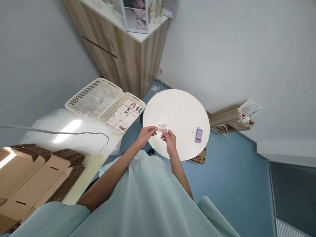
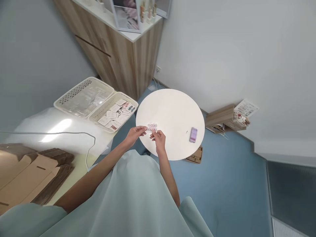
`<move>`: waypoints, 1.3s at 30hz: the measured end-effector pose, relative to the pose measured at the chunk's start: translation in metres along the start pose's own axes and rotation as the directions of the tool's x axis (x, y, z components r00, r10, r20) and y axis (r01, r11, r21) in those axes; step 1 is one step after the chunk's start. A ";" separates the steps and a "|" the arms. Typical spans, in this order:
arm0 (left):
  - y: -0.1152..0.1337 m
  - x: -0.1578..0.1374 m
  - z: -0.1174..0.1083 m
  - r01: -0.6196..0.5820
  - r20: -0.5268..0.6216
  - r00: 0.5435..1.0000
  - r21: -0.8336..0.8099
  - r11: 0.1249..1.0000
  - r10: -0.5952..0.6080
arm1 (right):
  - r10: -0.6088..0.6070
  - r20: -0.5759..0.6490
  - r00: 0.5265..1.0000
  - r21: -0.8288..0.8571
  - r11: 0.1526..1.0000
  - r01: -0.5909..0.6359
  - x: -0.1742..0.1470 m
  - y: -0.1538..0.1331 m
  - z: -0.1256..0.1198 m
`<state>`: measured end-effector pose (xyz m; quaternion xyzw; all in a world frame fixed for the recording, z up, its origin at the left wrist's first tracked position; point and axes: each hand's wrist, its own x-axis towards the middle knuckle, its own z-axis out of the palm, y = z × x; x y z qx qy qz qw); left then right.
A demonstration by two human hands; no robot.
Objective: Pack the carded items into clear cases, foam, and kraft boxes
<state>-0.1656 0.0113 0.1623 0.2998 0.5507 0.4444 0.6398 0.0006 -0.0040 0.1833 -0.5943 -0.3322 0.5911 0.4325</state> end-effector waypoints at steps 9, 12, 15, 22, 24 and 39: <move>-0.011 0.003 0.074 0.117 0.288 0.956 -0.218 0.969 -0.051 | 0.012 -0.025 1.000 0.303 0.953 -0.004 -0.005 0.000 -0.073; -0.015 -0.002 0.087 0.177 0.435 0.900 -0.306 0.935 -0.028 | 0.064 0.079 0.995 0.439 0.894 -0.092 -0.008 0.002 -0.082; -0.014 -0.008 0.098 0.181 0.469 0.883 -0.301 0.936 -0.020 | 0.126 0.154 0.980 0.509 0.840 -0.188 -0.009 0.005 -0.087; -0.007 -0.015 0.106 0.103 0.245 0.969 -0.253 0.962 -0.040 | 0.129 0.121 0.984 0.203 0.967 -0.152 -0.007 0.004 -0.100; -0.008 -0.014 0.104 0.085 0.153 0.987 -0.232 0.969 -0.050 | 0.050 0.034 0.998 0.051 0.997 -0.051 -0.010 -0.002 -0.100; -0.011 -0.015 0.112 -0.020 0.003 1.000 -0.016 1.000 0.020 | -0.195 -0.270 0.943 -0.264 0.957 0.122 -0.014 -0.023 -0.104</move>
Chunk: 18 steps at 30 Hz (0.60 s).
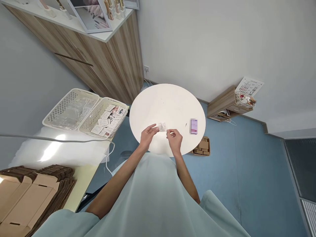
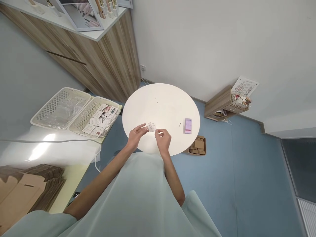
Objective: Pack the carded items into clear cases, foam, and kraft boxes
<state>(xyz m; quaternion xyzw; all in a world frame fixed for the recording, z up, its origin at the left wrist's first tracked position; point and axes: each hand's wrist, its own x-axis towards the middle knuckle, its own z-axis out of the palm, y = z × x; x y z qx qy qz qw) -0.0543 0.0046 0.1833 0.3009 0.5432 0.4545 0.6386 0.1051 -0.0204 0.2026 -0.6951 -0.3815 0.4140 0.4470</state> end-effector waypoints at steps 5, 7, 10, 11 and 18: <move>0.001 0.001 0.002 -0.019 -0.011 1.000 0.039 0.999 0.019 | 0.108 0.081 0.991 0.189 0.974 -0.122 0.012 0.006 -0.018; 0.001 0.003 0.001 -0.010 0.011 1.000 0.022 1.000 0.010 | 0.122 0.099 0.988 0.244 0.959 -0.143 0.012 0.008 -0.020; 0.001 0.005 0.000 0.050 0.101 0.994 -0.075 0.996 -0.043 | 0.160 0.170 0.972 0.328 0.921 -0.209 0.013 0.012 -0.023; 0.002 0.005 0.000 0.078 0.152 0.987 -0.117 0.990 -0.060 | 0.170 0.223 0.960 0.362 0.900 -0.244 0.014 0.014 -0.023; 0.009 -0.002 0.005 0.158 0.471 0.882 -0.227 0.961 -0.034 | 0.261 0.566 0.782 0.421 0.724 -0.546 0.019 0.025 -0.015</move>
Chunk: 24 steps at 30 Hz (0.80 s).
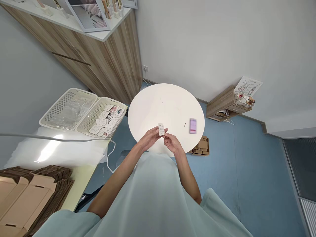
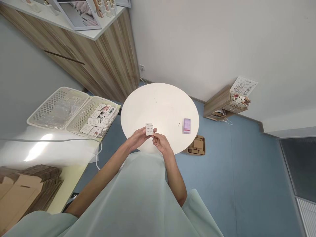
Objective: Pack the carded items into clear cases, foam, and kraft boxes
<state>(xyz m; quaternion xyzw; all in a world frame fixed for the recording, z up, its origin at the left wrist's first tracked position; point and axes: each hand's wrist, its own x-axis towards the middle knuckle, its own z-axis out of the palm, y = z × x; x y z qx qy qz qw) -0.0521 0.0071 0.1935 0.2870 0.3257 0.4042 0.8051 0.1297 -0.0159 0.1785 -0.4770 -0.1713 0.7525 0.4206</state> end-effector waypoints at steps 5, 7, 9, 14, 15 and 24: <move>-0.001 0.001 0.005 -0.011 -0.141 0.990 0.082 0.997 0.023 | -0.090 -0.107 0.990 -0.199 0.978 0.068 -0.005 0.002 0.005; -0.002 0.002 0.005 0.003 -0.232 0.972 0.133 0.991 0.028 | -0.239 -0.193 0.952 -0.375 0.914 0.154 -0.013 -0.002 0.009; -0.003 0.001 0.006 0.032 -0.316 0.948 0.183 0.982 0.028 | -0.358 -0.198 0.913 -0.496 0.840 0.222 -0.023 -0.007 0.015; -0.003 0.000 0.009 0.061 -0.414 0.909 0.247 0.967 0.048 | -0.527 -0.092 0.845 -0.688 0.647 0.329 -0.037 -0.009 0.033; -0.003 0.000 0.010 0.059 -0.421 0.905 0.254 0.965 0.055 | -0.546 -0.089 0.833 -0.715 0.617 0.328 -0.036 -0.007 0.036; 0.002 -0.001 0.006 -0.010 -0.446 0.876 0.361 0.933 0.182 | -0.486 -0.242 0.839 -0.554 0.779 0.292 -0.018 -0.016 0.012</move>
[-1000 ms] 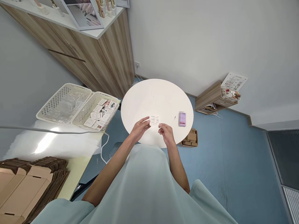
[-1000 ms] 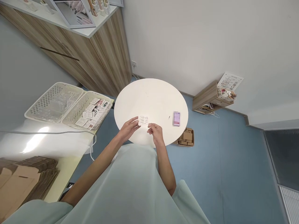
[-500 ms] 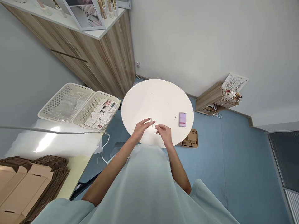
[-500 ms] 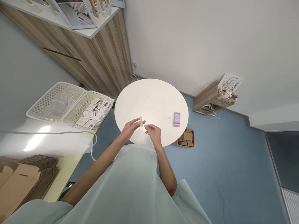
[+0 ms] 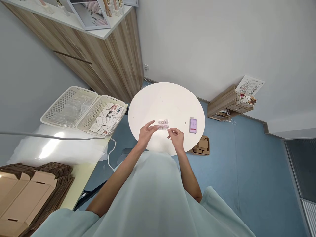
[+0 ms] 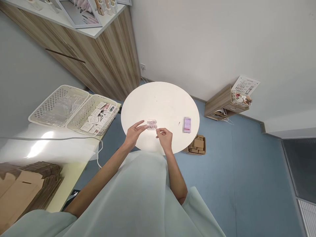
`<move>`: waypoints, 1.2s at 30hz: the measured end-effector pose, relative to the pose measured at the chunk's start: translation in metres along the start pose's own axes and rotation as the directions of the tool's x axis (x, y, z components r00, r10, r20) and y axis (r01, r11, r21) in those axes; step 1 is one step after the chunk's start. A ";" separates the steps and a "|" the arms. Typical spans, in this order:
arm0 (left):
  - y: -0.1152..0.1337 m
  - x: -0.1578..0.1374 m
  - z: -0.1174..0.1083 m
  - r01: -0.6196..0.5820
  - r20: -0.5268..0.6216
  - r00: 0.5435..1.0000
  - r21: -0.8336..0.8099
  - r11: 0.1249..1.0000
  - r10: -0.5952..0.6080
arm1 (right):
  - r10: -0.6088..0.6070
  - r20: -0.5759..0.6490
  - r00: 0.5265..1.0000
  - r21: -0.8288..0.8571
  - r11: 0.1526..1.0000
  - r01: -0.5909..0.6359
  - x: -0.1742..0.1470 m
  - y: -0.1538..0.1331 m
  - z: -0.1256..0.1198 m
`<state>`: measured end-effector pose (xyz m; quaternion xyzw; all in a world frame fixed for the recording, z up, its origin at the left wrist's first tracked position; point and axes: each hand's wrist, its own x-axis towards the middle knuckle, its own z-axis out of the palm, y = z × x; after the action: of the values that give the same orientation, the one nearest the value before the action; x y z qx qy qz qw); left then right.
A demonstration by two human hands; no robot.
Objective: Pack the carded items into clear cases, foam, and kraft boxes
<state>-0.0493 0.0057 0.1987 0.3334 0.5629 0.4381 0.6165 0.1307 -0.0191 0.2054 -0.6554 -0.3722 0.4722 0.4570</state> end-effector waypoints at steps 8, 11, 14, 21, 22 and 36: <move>0.006 0.002 0.003 -0.021 0.032 0.999 0.033 0.999 0.020 | 0.054 0.073 0.996 0.110 0.992 -0.062 0.011 0.006 -0.015; 0.006 0.004 0.004 -0.013 0.043 0.999 0.045 0.999 0.011 | 0.045 0.103 0.994 0.047 0.998 -0.050 0.014 0.005 -0.020; 0.005 0.004 0.006 -0.004 0.054 0.999 0.089 0.996 0.000 | 0.041 0.113 0.993 0.008 0.999 -0.042 0.020 0.001 -0.025; 0.008 0.007 0.008 0.029 0.046 0.998 0.144 0.989 -0.036 | -0.020 0.170 0.985 -0.026 0.999 0.024 0.028 -0.007 -0.030; 0.009 0.007 0.007 0.065 0.051 0.996 0.154 0.986 -0.074 | -0.044 0.176 0.983 -0.032 0.998 0.051 0.028 -0.007 -0.030; 0.022 0.006 0.008 -0.008 0.210 0.976 0.285 0.959 -0.054 | -0.263 0.305 0.915 -0.139 0.939 0.316 0.023 -0.016 -0.041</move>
<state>-0.0455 0.0208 0.2167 0.4574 0.5535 0.3067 0.6248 0.1753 -0.0029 0.2191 -0.5585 -0.5690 0.4510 0.4012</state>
